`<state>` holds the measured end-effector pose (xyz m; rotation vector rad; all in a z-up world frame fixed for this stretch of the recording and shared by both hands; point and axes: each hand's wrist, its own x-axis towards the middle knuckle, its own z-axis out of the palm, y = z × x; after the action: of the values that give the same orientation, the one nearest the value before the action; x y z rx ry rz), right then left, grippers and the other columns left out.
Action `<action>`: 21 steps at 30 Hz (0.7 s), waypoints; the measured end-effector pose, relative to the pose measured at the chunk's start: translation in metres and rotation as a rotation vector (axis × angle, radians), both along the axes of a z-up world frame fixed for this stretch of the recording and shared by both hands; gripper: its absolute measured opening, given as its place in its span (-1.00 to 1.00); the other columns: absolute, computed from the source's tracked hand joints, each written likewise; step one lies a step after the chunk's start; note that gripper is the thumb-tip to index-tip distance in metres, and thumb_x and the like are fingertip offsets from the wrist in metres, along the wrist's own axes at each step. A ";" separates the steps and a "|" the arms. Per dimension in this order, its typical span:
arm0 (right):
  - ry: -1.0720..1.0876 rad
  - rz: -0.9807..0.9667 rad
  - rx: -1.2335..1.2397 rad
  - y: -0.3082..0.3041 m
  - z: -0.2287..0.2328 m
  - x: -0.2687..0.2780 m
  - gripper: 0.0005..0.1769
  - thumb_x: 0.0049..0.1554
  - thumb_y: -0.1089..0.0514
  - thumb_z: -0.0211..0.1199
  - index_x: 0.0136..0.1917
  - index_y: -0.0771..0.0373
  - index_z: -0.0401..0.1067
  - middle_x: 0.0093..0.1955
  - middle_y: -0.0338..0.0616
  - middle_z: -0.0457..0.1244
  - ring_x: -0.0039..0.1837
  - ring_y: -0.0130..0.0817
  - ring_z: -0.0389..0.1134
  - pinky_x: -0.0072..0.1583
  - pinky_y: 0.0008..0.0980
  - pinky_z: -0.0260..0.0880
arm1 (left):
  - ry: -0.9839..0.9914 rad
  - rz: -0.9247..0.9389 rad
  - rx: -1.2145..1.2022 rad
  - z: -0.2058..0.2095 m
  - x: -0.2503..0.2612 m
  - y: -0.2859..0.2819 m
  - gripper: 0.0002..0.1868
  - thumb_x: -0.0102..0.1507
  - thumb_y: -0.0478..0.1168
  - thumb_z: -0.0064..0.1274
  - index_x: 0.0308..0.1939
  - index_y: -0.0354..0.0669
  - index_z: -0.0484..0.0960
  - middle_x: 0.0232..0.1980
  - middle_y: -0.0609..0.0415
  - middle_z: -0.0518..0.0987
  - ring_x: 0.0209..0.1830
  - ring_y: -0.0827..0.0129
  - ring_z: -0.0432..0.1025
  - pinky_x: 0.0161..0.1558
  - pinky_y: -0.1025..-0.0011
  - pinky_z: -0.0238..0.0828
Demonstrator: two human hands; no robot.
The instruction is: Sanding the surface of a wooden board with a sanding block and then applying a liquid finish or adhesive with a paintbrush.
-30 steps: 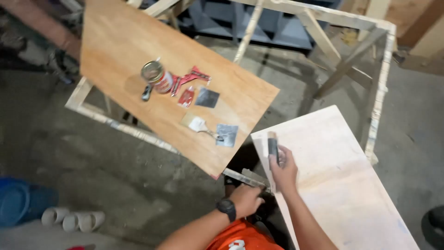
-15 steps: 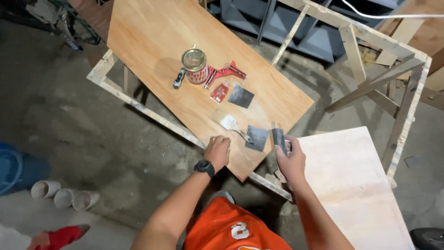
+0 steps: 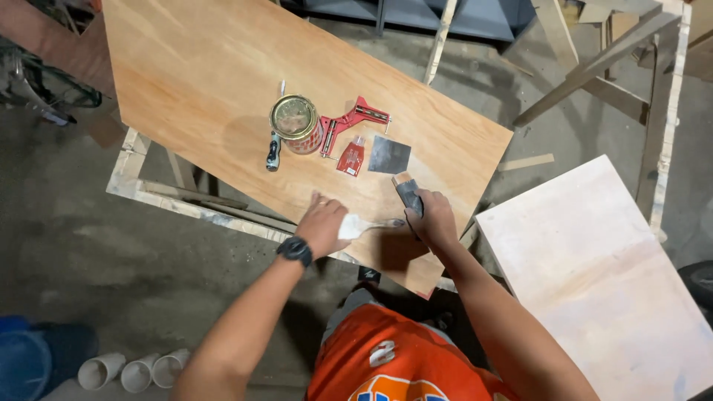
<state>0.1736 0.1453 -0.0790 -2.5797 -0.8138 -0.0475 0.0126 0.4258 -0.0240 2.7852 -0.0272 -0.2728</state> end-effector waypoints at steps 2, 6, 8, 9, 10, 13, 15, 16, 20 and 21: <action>0.003 0.031 0.038 -0.002 0.003 -0.007 -0.41 0.02 -0.02 0.55 0.29 0.11 0.48 -0.02 -0.14 0.26 0.08 -0.04 0.42 0.21 -0.13 0.50 | -0.019 0.058 -0.015 0.007 -0.024 0.017 -0.20 0.04 0.16 0.49 0.27 -0.11 0.63 0.20 0.00 0.58 0.41 -0.06 0.33 0.69 -0.24 -0.18; -0.069 0.110 0.166 -0.008 0.007 -0.013 -0.40 0.00 -0.13 0.62 0.21 0.18 0.58 0.02 -0.03 0.37 0.13 -0.02 0.43 0.29 -0.16 0.42 | -0.127 0.231 -0.073 0.006 -0.054 0.038 -0.14 -0.03 0.22 0.54 0.27 0.01 0.60 0.19 0.11 0.55 0.39 -0.02 0.30 0.68 -0.22 -0.16; 0.099 -0.006 0.173 -0.013 0.025 -0.016 -0.53 0.08 -0.03 0.54 0.24 0.07 0.60 0.07 -0.13 0.40 0.18 -0.06 0.44 0.30 -0.13 0.45 | -0.163 0.237 -0.158 0.021 -0.048 0.024 -0.15 -0.03 0.14 0.55 0.27 -0.01 0.60 0.20 0.07 0.54 0.39 -0.06 0.30 0.67 -0.26 -0.14; 0.264 -0.120 0.178 -0.018 0.035 -0.016 -0.62 0.16 0.06 0.46 0.26 -0.03 0.63 0.12 -0.22 0.44 0.23 -0.11 0.45 0.30 -0.10 0.47 | -0.200 0.248 -0.248 0.027 -0.043 0.016 -0.17 -0.02 0.05 0.56 0.28 -0.04 0.60 0.21 0.04 0.54 0.39 -0.10 0.30 0.65 -0.31 -0.11; 0.260 -0.133 0.180 -0.021 0.072 -0.030 -0.62 0.16 0.06 0.46 0.26 -0.03 0.63 0.12 -0.22 0.44 0.23 -0.11 0.45 0.30 -0.10 0.47 | -0.202 0.234 -0.249 0.029 -0.033 0.005 -0.17 -0.02 0.05 0.56 0.28 -0.04 0.60 0.21 0.04 0.54 0.39 -0.10 0.30 0.65 -0.31 -0.11; 0.988 -0.263 0.650 -0.043 0.153 -0.065 -0.44 0.19 0.21 0.45 0.45 0.26 0.50 0.18 -0.06 0.51 0.19 -0.28 0.45 0.32 -0.13 0.48 | -0.282 0.162 -0.350 0.029 -0.001 -0.042 -0.20 -0.01 0.06 0.55 0.26 -0.02 0.61 0.19 0.06 0.53 0.37 -0.09 0.32 0.65 -0.29 -0.13; 1.113 -0.312 0.766 -0.062 0.166 -0.070 -0.50 0.09 0.15 0.60 0.27 0.35 0.66 -0.03 -0.06 0.45 0.08 -0.29 0.45 0.21 -0.19 0.56 | -0.306 0.051 -0.430 0.023 0.024 -0.085 -0.15 -0.06 0.03 0.57 0.28 -0.04 0.63 0.20 0.05 0.54 0.36 -0.11 0.31 0.64 -0.32 -0.12; 1.093 -0.347 0.779 -0.072 0.152 -0.070 -0.50 0.09 0.15 0.60 0.27 0.35 0.66 -0.03 -0.06 0.45 0.08 -0.29 0.45 0.21 -0.19 0.56 | -0.302 0.015 -0.445 0.023 0.034 -0.107 -0.15 -0.06 0.03 0.57 0.28 -0.04 0.63 0.20 0.05 0.54 0.36 -0.11 0.31 0.64 -0.32 -0.12; 1.108 -0.570 0.981 -0.131 0.109 -0.065 -0.46 0.19 0.10 0.55 0.34 0.39 0.52 0.02 0.11 0.39 -0.02 -0.21 0.51 0.10 -0.19 0.64 | -0.167 -0.144 -0.490 0.048 0.062 -0.185 -0.14 0.05 -0.01 0.51 0.40 -0.06 0.54 0.28 0.03 0.49 0.41 -0.05 0.30 0.62 -0.24 0.00; 1.063 -0.582 0.920 -0.148 0.101 -0.060 -0.52 0.19 0.12 0.56 0.31 0.37 0.57 -0.07 0.12 0.40 -0.14 -0.24 0.50 0.03 -0.23 0.65 | -0.049 -0.140 -0.482 0.060 0.068 -0.199 -0.06 0.10 -0.03 0.51 0.52 -0.07 0.45 0.38 0.00 0.47 0.48 -0.07 0.28 0.61 -0.21 0.05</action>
<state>0.1132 -0.0025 0.0217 -1.5022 0.3239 0.5756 0.0809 0.2265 0.0355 2.3117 -0.2642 -0.1995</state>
